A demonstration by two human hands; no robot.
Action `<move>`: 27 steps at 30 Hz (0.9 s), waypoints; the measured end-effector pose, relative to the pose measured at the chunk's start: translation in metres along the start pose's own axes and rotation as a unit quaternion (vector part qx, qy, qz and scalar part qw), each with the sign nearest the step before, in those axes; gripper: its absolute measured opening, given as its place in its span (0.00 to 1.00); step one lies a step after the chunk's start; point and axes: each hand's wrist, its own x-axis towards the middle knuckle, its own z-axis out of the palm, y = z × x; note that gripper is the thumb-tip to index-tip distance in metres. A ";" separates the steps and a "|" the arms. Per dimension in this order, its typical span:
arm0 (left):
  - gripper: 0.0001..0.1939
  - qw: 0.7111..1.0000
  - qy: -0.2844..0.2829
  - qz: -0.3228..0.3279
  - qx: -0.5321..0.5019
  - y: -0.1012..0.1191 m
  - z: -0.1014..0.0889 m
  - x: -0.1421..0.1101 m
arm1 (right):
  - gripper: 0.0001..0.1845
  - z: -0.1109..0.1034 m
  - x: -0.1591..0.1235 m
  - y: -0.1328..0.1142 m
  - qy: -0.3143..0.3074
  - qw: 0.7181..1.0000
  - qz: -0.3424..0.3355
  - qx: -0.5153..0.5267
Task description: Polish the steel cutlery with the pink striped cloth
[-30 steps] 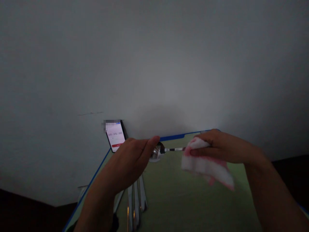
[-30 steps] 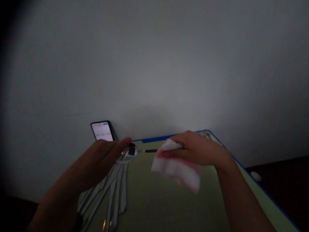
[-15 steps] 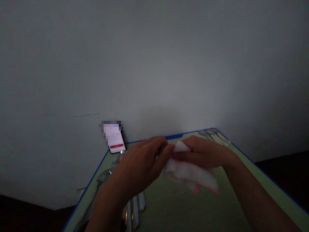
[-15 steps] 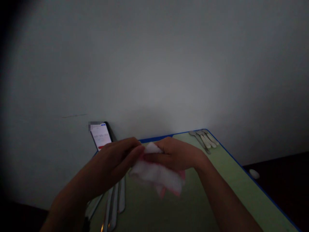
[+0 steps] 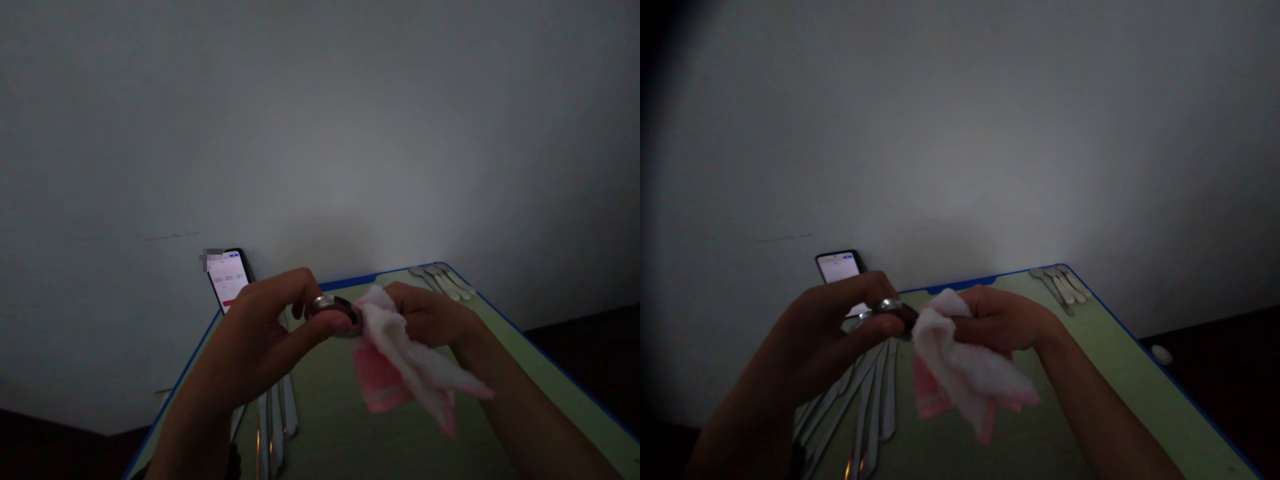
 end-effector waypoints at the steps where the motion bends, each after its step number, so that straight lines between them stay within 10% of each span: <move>1: 0.17 1.000 0.002 -0.007 0.016 -0.001 0.000 0.000 | 0.08 0.000 0.000 0.000 -0.003 1.000 -0.006 0.001; 12: 0.22 0.991 -0.003 -0.110 0.072 -0.032 -0.016 -0.011 | 0.17 -0.008 -0.001 -0.005 0.009 0.974 0.085 -0.212; 19: 0.22 0.991 -0.081 -0.102 -0.044 -0.021 -0.005 -0.005 | 0.16 -0.001 0.003 -0.011 0.007 0.982 0.069 -0.176; 27: 0.20 0.984 -0.027 -0.104 -0.142 -0.004 0.024 0.010 | 0.18 0.014 0.014 0.003 0.107 0.993 -0.017 -0.053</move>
